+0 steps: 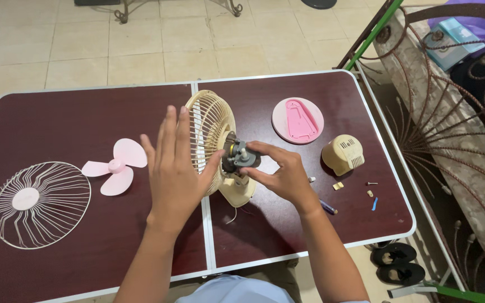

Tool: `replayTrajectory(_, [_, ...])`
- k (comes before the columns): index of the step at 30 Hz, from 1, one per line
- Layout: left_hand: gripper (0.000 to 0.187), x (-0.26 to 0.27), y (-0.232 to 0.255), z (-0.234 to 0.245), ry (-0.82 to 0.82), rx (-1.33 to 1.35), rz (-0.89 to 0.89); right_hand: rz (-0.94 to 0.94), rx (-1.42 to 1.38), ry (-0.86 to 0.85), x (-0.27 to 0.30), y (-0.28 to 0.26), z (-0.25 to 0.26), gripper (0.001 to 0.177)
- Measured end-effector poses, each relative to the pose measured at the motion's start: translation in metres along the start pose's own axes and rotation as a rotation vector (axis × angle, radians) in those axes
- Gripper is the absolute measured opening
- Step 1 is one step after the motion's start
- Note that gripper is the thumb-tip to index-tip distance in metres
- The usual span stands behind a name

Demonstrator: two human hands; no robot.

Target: The person assembles a small electric fan on a table. They attach the motor housing to the fan head, secure it with screws using a screwdriver, and then attach the base to the fan head, also securing it with screws. The fan blade and front grille remain detached on the table.

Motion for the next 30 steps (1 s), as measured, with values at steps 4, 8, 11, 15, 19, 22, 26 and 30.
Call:
replayTrajectory(4, [0.091,0.002,0.006,0.001,0.011,0.036,-0.061,0.004,-0.015,0.029,0.009,0.01,-0.003,0.053])
replayTrajectory(8, [0.088,0.002,0.013,0.003,0.019,0.081,-0.132,0.006,-0.022,0.064,0.018,0.018,-0.004,0.054])
replayTrajectory(11, [0.087,0.002,0.015,0.004,-0.001,0.114,-0.143,0.011,-0.039,0.097,0.025,0.021,-0.006,0.054])
replayTrajectory(15, [0.085,0.004,0.02,0.006,-0.017,0.147,-0.179,0.024,-0.07,0.122,0.034,0.023,-0.007,0.055])
replayTrajectory(19, [0.081,0.008,0.025,0.007,-0.011,0.135,-0.213,0.072,-0.055,0.162,0.044,0.023,-0.007,0.055])
replayTrajectory(22, [0.081,0.011,0.029,0.008,-0.009,0.139,-0.251,0.103,-0.035,0.184,0.052,0.024,-0.008,0.055])
replayTrajectory(26, [0.08,0.014,0.033,0.011,-0.017,0.147,-0.298,0.123,-0.027,0.223,0.063,0.023,-0.011,0.057])
replayTrajectory(30, [0.078,0.017,0.036,0.014,-0.033,0.157,-0.347,0.133,-0.001,0.267,0.073,0.022,-0.014,0.06])
Point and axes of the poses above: each hand's wrist, its own x-axis away from the middle knuckle, its own z-axis out of the back of the hand, y = z × x, the point moved 5 cm from there along -x, towards the middle knuckle, and after that the axes turned 6 degrees about z, right-handed, at the moved point
